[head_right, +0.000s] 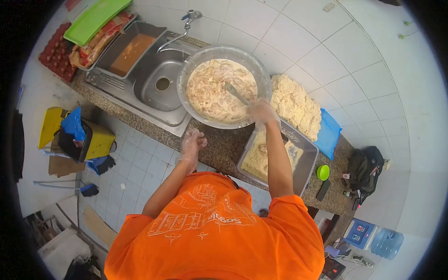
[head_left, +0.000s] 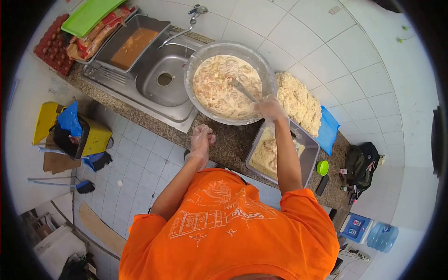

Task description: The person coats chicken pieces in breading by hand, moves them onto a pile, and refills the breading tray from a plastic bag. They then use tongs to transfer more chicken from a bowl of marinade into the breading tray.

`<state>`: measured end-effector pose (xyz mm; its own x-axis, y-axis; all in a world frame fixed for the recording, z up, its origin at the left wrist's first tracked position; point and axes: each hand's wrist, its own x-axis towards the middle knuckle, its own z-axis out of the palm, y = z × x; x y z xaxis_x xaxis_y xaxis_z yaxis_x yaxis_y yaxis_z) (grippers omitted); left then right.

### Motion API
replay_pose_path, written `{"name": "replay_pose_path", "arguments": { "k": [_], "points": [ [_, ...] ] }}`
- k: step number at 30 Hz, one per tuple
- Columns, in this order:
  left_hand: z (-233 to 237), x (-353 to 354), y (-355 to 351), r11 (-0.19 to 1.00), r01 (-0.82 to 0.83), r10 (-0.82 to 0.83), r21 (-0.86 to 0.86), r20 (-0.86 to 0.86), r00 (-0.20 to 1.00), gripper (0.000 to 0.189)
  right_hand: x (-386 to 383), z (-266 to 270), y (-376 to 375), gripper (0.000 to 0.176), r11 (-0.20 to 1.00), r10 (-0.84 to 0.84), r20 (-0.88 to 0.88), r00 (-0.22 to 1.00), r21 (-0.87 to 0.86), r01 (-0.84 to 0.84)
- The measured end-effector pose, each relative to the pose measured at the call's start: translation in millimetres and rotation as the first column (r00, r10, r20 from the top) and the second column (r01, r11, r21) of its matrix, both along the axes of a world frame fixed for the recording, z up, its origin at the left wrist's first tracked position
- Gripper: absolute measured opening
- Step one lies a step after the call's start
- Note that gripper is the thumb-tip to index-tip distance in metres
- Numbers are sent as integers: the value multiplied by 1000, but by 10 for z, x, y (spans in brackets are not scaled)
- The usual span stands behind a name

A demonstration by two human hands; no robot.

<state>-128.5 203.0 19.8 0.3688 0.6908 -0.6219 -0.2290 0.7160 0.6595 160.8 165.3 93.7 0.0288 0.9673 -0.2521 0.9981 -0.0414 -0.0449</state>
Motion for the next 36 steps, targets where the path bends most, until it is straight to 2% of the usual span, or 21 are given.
{"name": "replay_pose_path", "arguments": {
  "k": [1, 2, 3, 5, 9, 10, 14, 16, 18, 20, 22, 24, 25, 27, 28, 30, 31, 32, 34, 36],
  "points": [
    [-15, 23, 7, 1000, 10, -10, 3, 4, 1000, 15, -31, 9, -119, 22, 908, -410, -344, 845, -68, 413],
    [-53, 45, 11, 1000, 16, -16, 8, 17, 1000, 14, -85, 51, -227, 22, 661, -687, -589, 425, -265, 702],
    [-62, 65, 20, 1000, 24, -24, 13, 29, 999, 14, -162, 149, -304, 22, 652, -691, -590, 417, -261, 712],
    [-64, 107, 36, 998, 59, -59, 25, 8, 998, 13, -287, 391, -474, 19, 582, -594, -800, 83, -356, 731],
    [-35, 153, 47, 989, 138, -138, 52, -10, 990, 15, -403, 783, -1052, 22, 504, -513, -856, -62, -358, 786],
    [-31, 176, 46, 984, 174, -174, 45, -9, 985, 15, -432, 873, -1245, 22, 473, -517, -852, -80, -362, 803],
    [-54, 213, 34, 989, 147, -145, 30, -47, 988, 15, -620, 1263, -2037, 24, 341, -525, -845, -98, -315, 886],
    [-78, 251, 31, 990, 140, -138, 29, -58, 989, 15, -700, 1344, -2365, 24, 192, -631, -763, -138, -327, 925],
    [-85, 251, 32, 993, 118, -118, -9, -82, 990, 35, -652, 1206, -2713, 26, 196, -688, -716, -120, -343, 919],
    [-94, 252, 20, 990, 137, -138, -28, -77, 987, 37, -668, 1099, -2913, 29, 110, -676, -697, -239, -416, 903],
    [-95, 264, 14, 990, 136, -139, -38, -112, 984, 34, -598, 928, -3139, 34, 123, -687, -689, -232, -425, 897],
    [-94, 269, 25, 990, 141, -143, -26, -102, 984, 32, -547, 850, -3280, 41, 81, -847, -505, -163, -428, 900],
    [-96, 255, 23, 990, 143, -144, -16, -90, 986, 31, -505, 793, -3389, 41, 83, -849, -502, -164, -434, 897],
    [-79, 263, 41, 991, 132, -133, -11, -105, 986, 30, -409, 751, -3422, 45, 84, -963, -271, 4, -287, 954],
    [-63, 261, 63, 992, 128, -127, -1, -118, 985, 30, -347, 723, -3388, 45, 101, -961, -275, 17, -292, 951],
    [-99, 251, 59, 993, 114, -112, 21, -93, 989, 26, -326, 994, -2979, 44, 129, -963, -258, 81, -174, 976],
    [-102, 250, 76, 993, 111, -108, 43, -57, 993, 23, -410, 1230, -2622, 41, 185, -947, -297, 119, -204, 961],
    [-72, 252, 84, 996, 72, -68, 57, -66, 996, 23, -405, 1164, -2374, 41, 226, -937, -312, 154, -209, 952],
    [-7, 281, 71, 996, 72, -69, 44, -60, 996, 20, -372, 1056, -1876, 25, 558, -719, -366, 590, 202, 805],
    [8, 289, 81, 996, 58, -54, 65, -60, 997, 19, -389, 924, -1298, 27, 729, -576, -207, 791, 307, 612]
  ]
}}
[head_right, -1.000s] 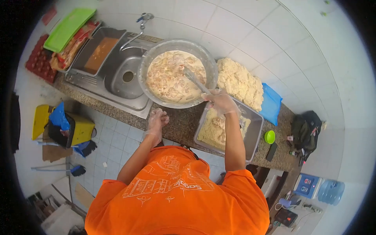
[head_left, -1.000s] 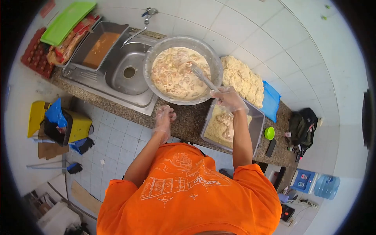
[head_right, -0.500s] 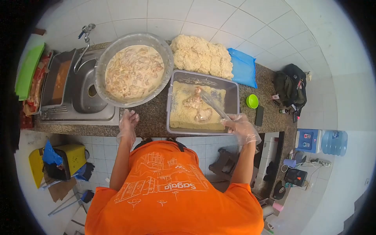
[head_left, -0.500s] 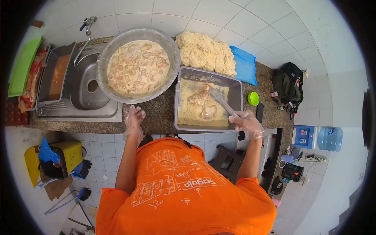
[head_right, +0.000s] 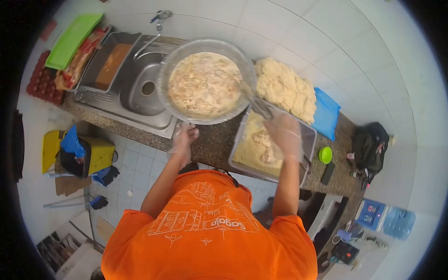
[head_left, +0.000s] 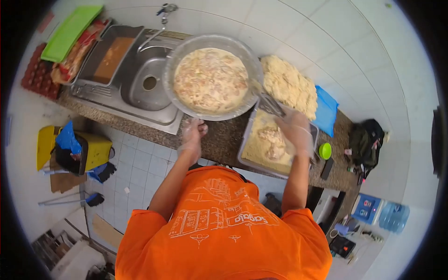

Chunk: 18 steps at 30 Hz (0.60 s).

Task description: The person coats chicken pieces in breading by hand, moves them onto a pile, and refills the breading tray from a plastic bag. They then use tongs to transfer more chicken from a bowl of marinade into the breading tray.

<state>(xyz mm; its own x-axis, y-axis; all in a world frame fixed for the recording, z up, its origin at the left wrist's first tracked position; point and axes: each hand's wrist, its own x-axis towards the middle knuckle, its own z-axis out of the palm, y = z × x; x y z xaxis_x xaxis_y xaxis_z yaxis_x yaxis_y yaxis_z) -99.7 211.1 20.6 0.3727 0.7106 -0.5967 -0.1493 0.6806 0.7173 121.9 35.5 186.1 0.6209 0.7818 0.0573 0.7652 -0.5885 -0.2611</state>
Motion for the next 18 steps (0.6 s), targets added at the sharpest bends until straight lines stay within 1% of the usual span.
{"name": "replay_pose_path", "arguments": {
  "k": [1, 2, 4, 6, 8, 10, 12, 13, 15, 16, 18],
  "points": [
    [7, 6, 6, 1000, 22, -22, 9, 1, 1000, 18, -2, -158, 273, 23, 996, 83, 112, 990, -28, -80],
    [17, -1, 10, 1000, 2, -2, 13, 8, 1000, 18, -12, -314, 556, 20, 986, 164, 222, 961, -65, -153],
    [41, -49, -2, 1000, 7, -7, 3, 42, 999, 16, -123, -427, 1217, 13, 990, 133, 285, 949, -90, -112],
    [108, -117, -14, 1000, -17, 17, 0, 77, 997, 17, 20, -716, 1638, 12, 961, 266, 457, 849, -62, -268],
    [143, -211, -23, 1000, -20, 20, -12, 48, 999, 18, 113, -780, 1998, 12, 960, 269, 482, 834, -68, -270],
    [-1, -305, -13, 1000, -20, 19, 11, 55, 998, 17, 243, -873, 2316, 11, 961, 266, 506, 820, -73, -267],
    [-26, -372, -17, 998, -57, 58, -27, 54, 997, 20, 410, -1003, 2485, 11, 937, 349, 540, 766, -178, -302],
    [-51, -379, -12, 998, -61, 62, -23, 60, 996, 20, 465, -1051, 2505, 11, 936, 351, 545, 761, -176, -305],
    [-88, -390, 6, 992, -113, 117, -51, 80, 990, 16, 548, -1121, 2491, 10, 923, 382, 480, 790, -151, -354],
    [-90, -396, 17, 993, -110, 114, -50, 82, 990, 16, 596, -1183, 2413, 10, 924, 379, 482, 790, -150, -352],
    [-39, -372, 31, 989, -135, 138, -61, 61, 989, 14, 678, -1278, 2180, 9, 930, 312, 540, 782, -6, -367]
  ]
}}
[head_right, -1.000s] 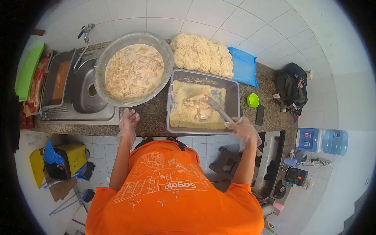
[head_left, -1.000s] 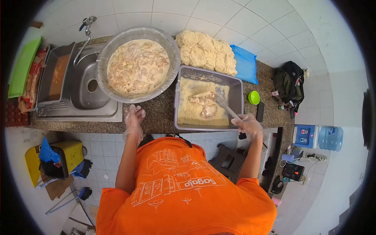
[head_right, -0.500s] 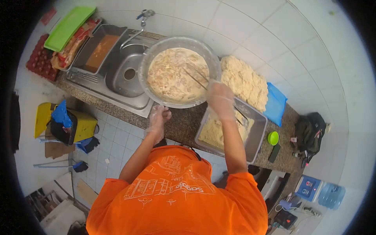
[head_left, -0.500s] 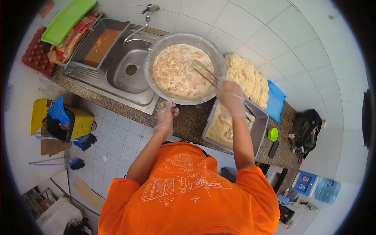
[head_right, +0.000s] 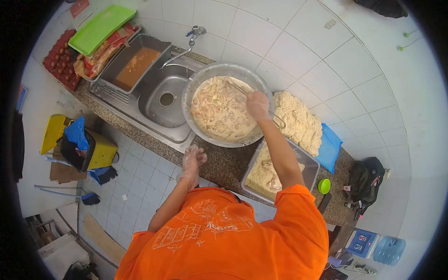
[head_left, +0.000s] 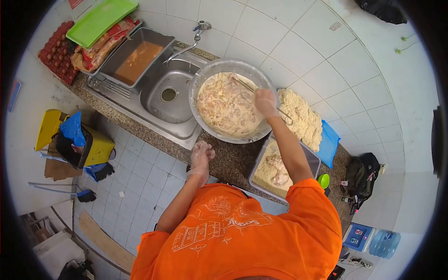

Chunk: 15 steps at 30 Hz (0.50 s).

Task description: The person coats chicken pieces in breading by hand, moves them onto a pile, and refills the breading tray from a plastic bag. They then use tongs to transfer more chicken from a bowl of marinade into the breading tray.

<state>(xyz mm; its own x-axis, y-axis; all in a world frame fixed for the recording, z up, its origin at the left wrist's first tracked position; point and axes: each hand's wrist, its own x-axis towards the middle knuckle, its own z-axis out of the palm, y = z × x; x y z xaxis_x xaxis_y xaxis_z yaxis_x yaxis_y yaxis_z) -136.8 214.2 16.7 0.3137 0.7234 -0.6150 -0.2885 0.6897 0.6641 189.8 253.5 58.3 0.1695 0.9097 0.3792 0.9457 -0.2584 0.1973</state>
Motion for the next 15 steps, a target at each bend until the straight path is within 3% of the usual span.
{"name": "replay_pose_path", "arguments": {
  "k": [1, 3, 4, 6, 7, 9, 12, 13, 15],
  "points": [
    [11, 13, 8, 1000, 3, -3, -1, 3, 1000, 14, 12, -2, -115, 9, 1000, -3, 3, 1000, -1, 3],
    [14, 27, 33, 997, 74, -74, 8, -13, 997, 21, -60, 162, -384, 13, 983, -169, -354, 920, 12, 186],
    [15, 41, 30, 996, 91, -91, 7, -15, 996, 21, -57, 216, -522, 13, 979, -186, -355, 916, 10, 203],
    [35, 102, 34, 990, 135, -134, 47, -11, 991, 20, -75, 391, -798, 23, 920, -372, -772, 515, -232, 317],
    [41, 130, 28, 986, 162, -161, 42, -13, 987, 20, -134, 508, -998, 23, 910, -390, -772, 502, -238, 341],
    [78, 205, 24, 989, 145, -145, 11, 32, 989, 15, -412, 990, -1422, 25, 910, -272, -959, 81, -229, 345],
    [41, 304, 6, 982, 188, -188, -6, -29, 982, 17, -615, 1331, -2131, 21, 894, -235, -972, 14, -210, 395],
    [28, 315, -14, 973, 229, -230, -28, -35, 973, 17, -601, 1302, -2441, 22, 882, -196, -978, -69, -207, 423],
    [30, 340, -46, 977, 213, -214, -30, -24, 977, 24, -687, 1342, -2995, 23, 825, -263, -957, -124, -289, 485]
  ]
}}
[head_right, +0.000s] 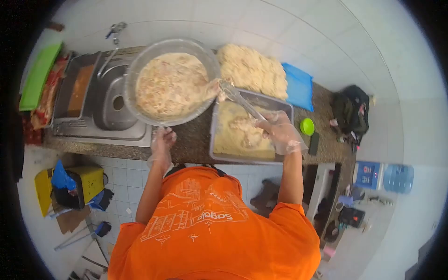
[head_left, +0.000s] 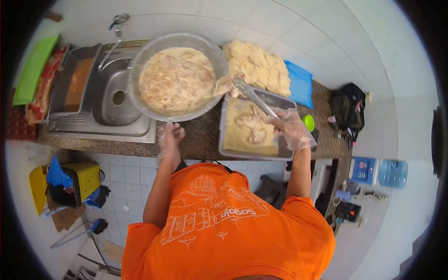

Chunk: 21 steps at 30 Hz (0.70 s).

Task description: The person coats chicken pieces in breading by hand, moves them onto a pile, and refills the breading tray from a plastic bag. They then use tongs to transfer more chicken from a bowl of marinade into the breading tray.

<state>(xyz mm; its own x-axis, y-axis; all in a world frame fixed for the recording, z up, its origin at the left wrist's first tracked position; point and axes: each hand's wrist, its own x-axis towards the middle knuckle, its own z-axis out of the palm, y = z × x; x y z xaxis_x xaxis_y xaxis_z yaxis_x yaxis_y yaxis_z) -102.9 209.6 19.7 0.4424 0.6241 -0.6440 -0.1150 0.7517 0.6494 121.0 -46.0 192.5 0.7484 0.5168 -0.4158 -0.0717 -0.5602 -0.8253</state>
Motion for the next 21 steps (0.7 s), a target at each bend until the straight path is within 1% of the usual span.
{"name": "replay_pose_path", "arguments": {
  "k": [1, 2, 3, 5, 6, 7, 9, 10, 11, 13, 14, 15, 17, 18, 19, 21],
  "points": [
    [-2, 13, -21, 999, 30, -30, -17, -8, 1000, 24, -55, 32, -228, 25, 998, -38, -27, 999, -55, 36],
    [-4, 19, -35, 999, 32, -32, -13, -16, 999, 28, -91, 59, -410, 26, 992, -69, -52, 996, -107, 63],
    [-28, 21, -37, 1000, 28, -28, -6, -25, 999, 31, -108, 73, -543, 26, 990, -86, -58, 995, -118, 79],
    [-114, 36, -42, 998, 45, -47, -36, -33, 998, 35, -124, 90, -721, 30, 905, -50, -72, 996, -425, 14],
    [-130, 40, -42, 998, 52, -54, -39, -51, 997, 34, -145, 71, -794, 28, 842, -31, 15, 999, -539, 34],
    [-139, 33, -37, 998, 55, -58, -41, -69, 996, 33, -178, 102, -840, 28, 842, -28, 9, 1000, -539, 28],
    [-71, 40, -36, 998, 54, -56, -29, -63, 996, 32, -204, 226, -811, 33, 625, 144, 247, 958, -773, 105],
    [-39, 30, -52, 998, 59, -60, -22, -55, 997, 32, -198, 243, -767, 34, 592, 137, 301, 944, -788, 166],
    [-28, 21, -64, 999, 43, -44, -21, -64, 997, 32, -213, 307, -691, 34, 596, 151, 294, 944, -789, 150],
    [12, 32, -35, 1000, 17, -17, 0, -75, 997, 30, -212, 428, -463, 33, 588, 267, 474, 839, -770, 248],
    [10, 26, -38, 1000, -13, 14, 10, -72, 997, 29, -163, 410, -374, 36, 656, 308, 524, 794, -721, 222],
    [-16, 9, -29, 999, -46, 48, 22, -76, 996, 29, -156, 430, -174, 36, 672, 328, 524, 786, -714, 196],
    [-45, -21, -4, 1000, -13, 14, 26, -48, 999, 28, -166, 490, 359, 33, 762, 456, 559, 693, -647, 20],
    [29, -30, -18, 999, -26, 28, 45, -38, 999, 23, -133, 337, 569, 31, 780, 522, 623, 582, -625, -30],
    [45, -40, -12, 997, -55, 57, 54, -36, 998, 23, -80, 140, 804, 30, 792, 568, 683, 459, -605, -80],
    [58, -55, 5, 998, -37, 37, 43, 12, 999, 17, -73, -81, 1491, 21, 731, 663, 633, 400, -661, -166]
  ]
}}
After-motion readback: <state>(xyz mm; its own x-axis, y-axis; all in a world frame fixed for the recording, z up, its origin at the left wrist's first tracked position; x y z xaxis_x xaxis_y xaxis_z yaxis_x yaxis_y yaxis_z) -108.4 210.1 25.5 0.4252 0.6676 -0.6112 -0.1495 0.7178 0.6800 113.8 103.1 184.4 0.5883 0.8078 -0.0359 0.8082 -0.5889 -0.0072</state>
